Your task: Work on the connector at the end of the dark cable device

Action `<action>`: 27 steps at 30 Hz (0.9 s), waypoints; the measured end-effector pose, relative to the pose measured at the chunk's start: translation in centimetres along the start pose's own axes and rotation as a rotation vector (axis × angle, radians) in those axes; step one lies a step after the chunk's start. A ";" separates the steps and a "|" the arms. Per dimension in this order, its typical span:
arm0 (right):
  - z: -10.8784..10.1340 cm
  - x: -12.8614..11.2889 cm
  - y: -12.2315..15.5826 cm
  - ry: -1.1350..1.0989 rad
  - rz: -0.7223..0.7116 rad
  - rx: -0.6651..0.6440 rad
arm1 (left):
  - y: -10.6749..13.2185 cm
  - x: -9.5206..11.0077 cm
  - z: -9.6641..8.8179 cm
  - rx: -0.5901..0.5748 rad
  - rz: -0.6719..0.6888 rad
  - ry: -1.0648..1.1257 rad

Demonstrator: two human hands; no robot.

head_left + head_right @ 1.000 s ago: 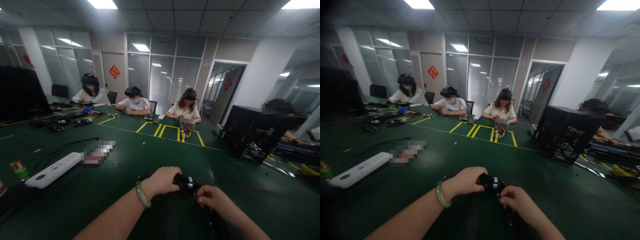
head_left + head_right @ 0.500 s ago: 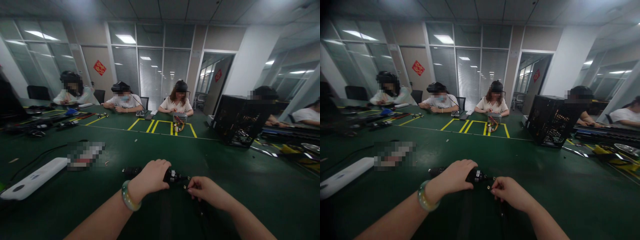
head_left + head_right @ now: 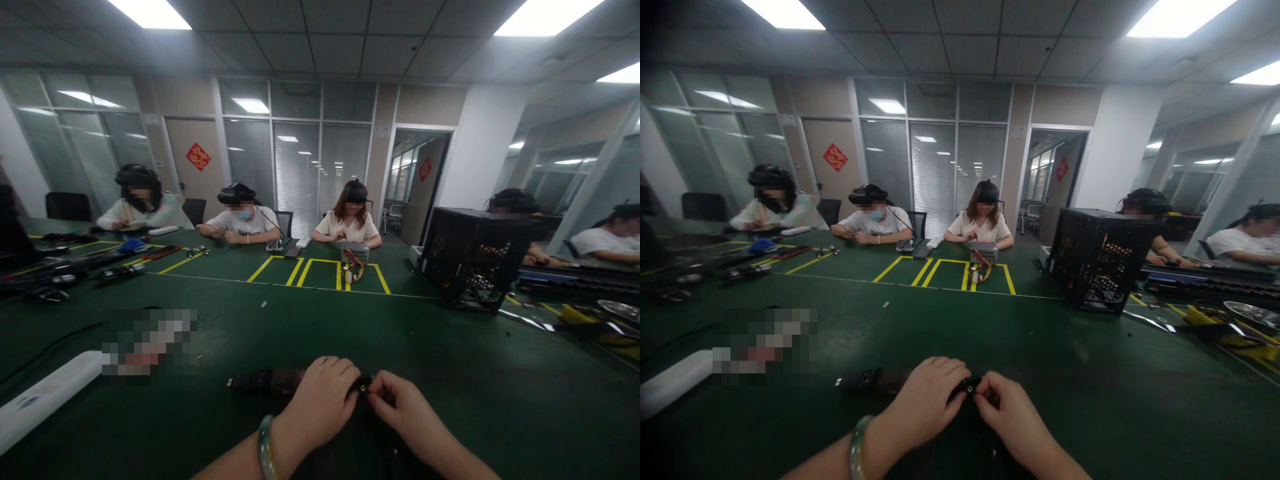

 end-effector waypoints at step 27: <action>1.6 1.9 0.2 0.306 0.010 -0.043 | 0.9 -0.6 0.8 0.036 -0.002 -0.005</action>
Point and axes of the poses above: each hand's wrist, its own y-axis away from the middle knuckle, its own z-axis out of the palm, x = y × z, the point moved 5 cm from there along -y, towards the middle knuckle, and after that the axes turned 3 degrees about x, right-handed, at the moved point
